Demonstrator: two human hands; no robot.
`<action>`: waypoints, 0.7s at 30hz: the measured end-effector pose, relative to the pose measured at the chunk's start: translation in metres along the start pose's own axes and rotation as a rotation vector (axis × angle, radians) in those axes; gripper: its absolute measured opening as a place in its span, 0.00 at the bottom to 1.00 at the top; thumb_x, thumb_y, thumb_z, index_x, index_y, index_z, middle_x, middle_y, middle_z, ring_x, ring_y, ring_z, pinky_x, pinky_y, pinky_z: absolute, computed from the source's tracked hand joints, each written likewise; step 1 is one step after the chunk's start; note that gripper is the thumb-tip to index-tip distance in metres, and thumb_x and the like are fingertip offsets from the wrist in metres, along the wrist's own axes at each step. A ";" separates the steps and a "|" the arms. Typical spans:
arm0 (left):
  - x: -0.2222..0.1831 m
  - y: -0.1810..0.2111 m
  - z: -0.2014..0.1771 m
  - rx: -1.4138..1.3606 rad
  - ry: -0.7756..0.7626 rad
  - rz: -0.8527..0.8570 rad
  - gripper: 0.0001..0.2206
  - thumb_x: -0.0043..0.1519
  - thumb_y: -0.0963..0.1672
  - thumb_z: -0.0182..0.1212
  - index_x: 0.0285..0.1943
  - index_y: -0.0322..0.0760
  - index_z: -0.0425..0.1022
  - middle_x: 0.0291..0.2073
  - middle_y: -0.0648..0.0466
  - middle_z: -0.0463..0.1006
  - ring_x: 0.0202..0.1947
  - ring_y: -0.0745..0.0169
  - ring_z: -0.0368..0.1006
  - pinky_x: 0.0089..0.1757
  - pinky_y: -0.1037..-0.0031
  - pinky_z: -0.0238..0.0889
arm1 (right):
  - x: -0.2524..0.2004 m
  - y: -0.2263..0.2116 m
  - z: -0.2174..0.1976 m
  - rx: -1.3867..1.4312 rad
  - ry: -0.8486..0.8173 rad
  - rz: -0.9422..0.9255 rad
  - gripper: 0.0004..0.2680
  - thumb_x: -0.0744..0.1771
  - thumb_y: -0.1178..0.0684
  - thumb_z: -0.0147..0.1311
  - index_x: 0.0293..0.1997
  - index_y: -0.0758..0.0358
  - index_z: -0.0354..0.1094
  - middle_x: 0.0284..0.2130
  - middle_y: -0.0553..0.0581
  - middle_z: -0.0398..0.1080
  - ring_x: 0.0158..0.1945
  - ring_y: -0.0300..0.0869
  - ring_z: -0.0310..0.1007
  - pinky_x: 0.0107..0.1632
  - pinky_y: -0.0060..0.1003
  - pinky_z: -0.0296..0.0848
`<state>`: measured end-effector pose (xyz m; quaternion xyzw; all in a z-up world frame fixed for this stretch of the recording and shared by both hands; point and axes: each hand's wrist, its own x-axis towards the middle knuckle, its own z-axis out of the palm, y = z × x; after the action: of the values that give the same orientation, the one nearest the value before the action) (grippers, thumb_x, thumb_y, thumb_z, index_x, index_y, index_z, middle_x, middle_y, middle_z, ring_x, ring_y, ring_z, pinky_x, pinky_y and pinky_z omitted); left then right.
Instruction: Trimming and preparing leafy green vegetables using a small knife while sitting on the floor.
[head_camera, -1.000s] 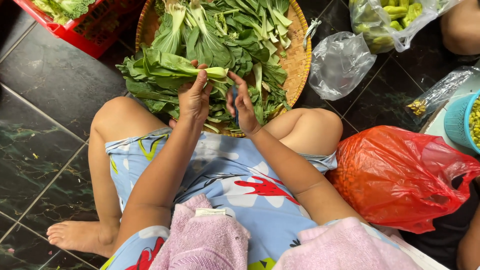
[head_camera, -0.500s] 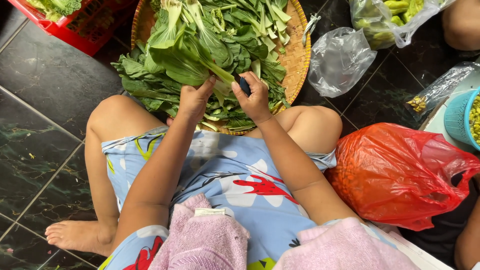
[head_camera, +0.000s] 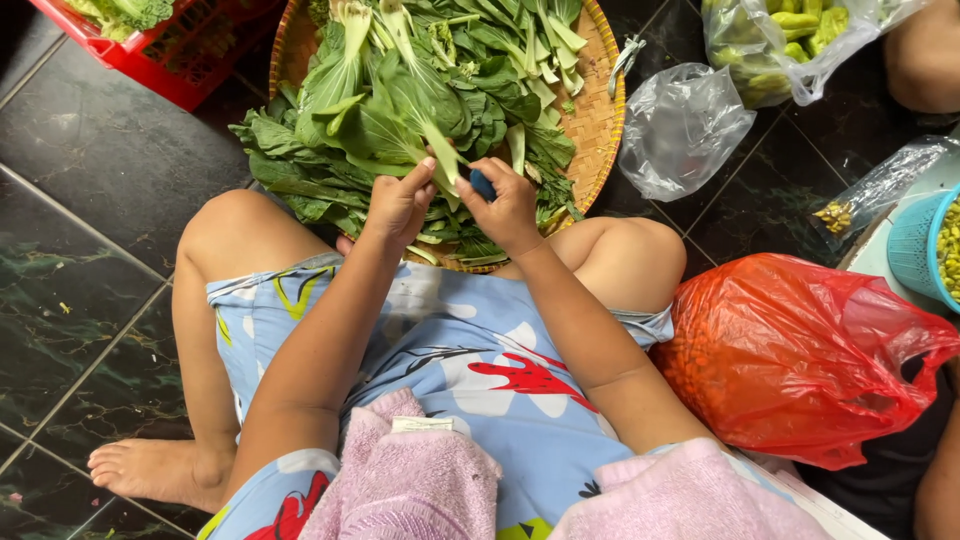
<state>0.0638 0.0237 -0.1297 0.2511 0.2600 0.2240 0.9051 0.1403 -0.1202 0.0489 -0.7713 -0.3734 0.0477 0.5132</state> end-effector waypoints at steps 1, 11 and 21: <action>-0.011 0.013 0.015 -0.002 0.002 0.003 0.23 0.64 0.37 0.72 0.67 0.27 0.70 0.59 0.38 0.76 0.59 0.40 0.74 0.60 0.49 0.66 | -0.002 0.016 0.004 0.001 -0.003 -0.002 0.07 0.66 0.47 0.64 0.36 0.56 0.74 0.21 0.54 0.65 0.24 0.48 0.74 0.28 0.36 0.69; -0.046 0.057 0.073 0.019 -0.032 0.067 0.19 0.66 0.39 0.67 0.65 0.29 0.70 0.57 0.39 0.78 0.57 0.44 0.77 0.55 0.56 0.74 | -0.010 0.081 0.019 0.770 -0.029 0.468 0.01 0.69 0.56 0.55 0.42 0.57 0.69 0.17 0.49 0.62 0.13 0.30 0.58 0.19 0.24 0.59; -0.031 0.041 0.056 0.209 0.196 0.088 0.27 0.57 0.42 0.81 0.64 0.36 0.71 0.52 0.47 0.81 0.51 0.47 0.80 0.52 0.49 0.74 | 0.001 0.043 0.016 0.442 -0.225 0.488 0.05 0.62 0.57 0.66 0.35 0.57 0.73 0.15 0.45 0.62 0.16 0.28 0.57 0.21 0.20 0.56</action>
<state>0.0615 0.0196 -0.0535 0.3319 0.3579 0.2589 0.8335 0.1561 -0.1158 0.0063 -0.6979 -0.2129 0.3336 0.5969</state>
